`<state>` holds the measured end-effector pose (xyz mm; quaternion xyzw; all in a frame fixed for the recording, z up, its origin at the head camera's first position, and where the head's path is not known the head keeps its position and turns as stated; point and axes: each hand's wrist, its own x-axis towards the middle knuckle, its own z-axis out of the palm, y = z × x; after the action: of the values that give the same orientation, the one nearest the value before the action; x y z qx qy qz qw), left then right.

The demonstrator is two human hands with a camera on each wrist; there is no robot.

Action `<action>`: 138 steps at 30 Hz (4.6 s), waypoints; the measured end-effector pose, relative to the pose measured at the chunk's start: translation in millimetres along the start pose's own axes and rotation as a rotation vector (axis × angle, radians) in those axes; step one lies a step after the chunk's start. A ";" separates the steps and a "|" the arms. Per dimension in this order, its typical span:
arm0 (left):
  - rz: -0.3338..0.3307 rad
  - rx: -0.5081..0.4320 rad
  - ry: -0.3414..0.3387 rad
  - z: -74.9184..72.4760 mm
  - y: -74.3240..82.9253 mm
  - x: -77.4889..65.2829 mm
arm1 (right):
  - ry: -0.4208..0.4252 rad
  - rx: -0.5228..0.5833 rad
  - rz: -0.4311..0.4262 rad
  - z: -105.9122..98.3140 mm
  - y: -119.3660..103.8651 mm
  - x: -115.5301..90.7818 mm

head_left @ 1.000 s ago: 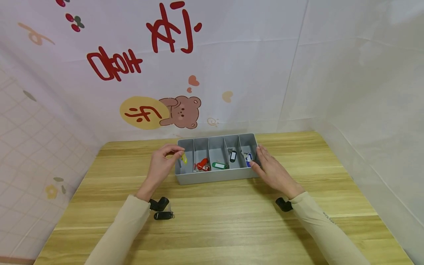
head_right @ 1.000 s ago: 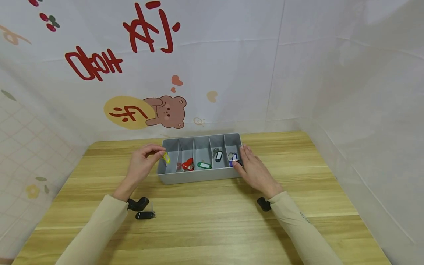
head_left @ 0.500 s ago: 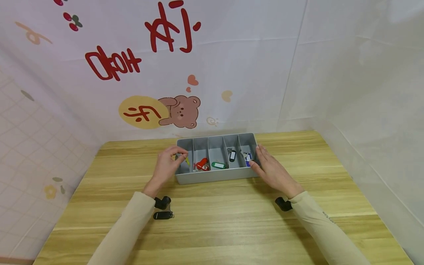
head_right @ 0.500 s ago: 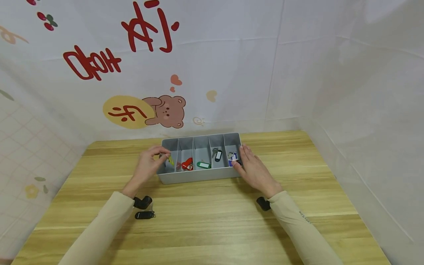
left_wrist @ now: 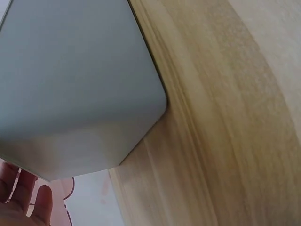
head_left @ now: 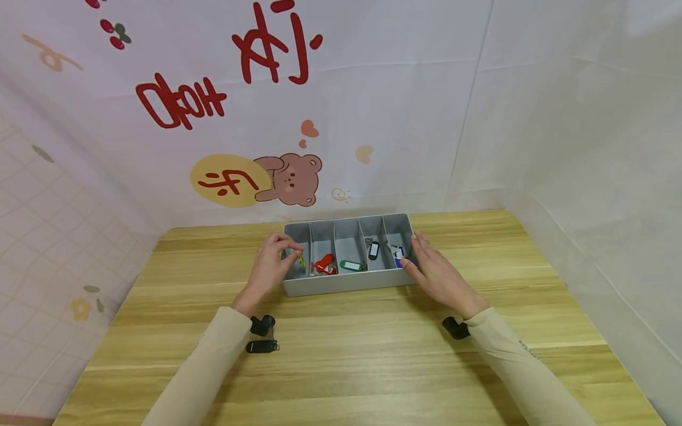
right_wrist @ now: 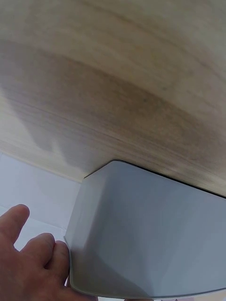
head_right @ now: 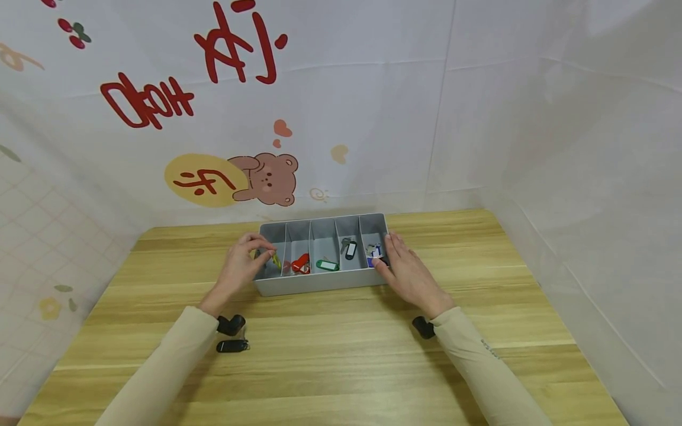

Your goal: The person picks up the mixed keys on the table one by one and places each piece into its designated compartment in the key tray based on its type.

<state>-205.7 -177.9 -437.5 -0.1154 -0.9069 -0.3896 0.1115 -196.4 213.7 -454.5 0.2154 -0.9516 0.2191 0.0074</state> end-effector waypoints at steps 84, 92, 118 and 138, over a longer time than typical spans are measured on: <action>0.348 0.210 -0.441 -45.2 -20.9 -134.4 | 0.011 0.010 -0.005 2.1 3.3 0.1; 0.297 0.134 -0.539 -42.1 -25.3 -132.3 | 0.014 -0.002 -0.015 0.4 3.5 1.0; 0.421 0.055 -0.564 -40.3 -35.0 -126.0 | 0.003 -0.003 -0.003 0.0 0.9 0.9; 0.381 -0.018 -0.461 -35.6 -17.0 -121.1 | 0.003 -0.009 0.003 1.0 0.5 1.3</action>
<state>-91.8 -230.1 -460.5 -0.3697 -0.8669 -0.3332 -0.0272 -197.7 213.1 -455.5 0.2136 -0.9529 0.2151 0.0097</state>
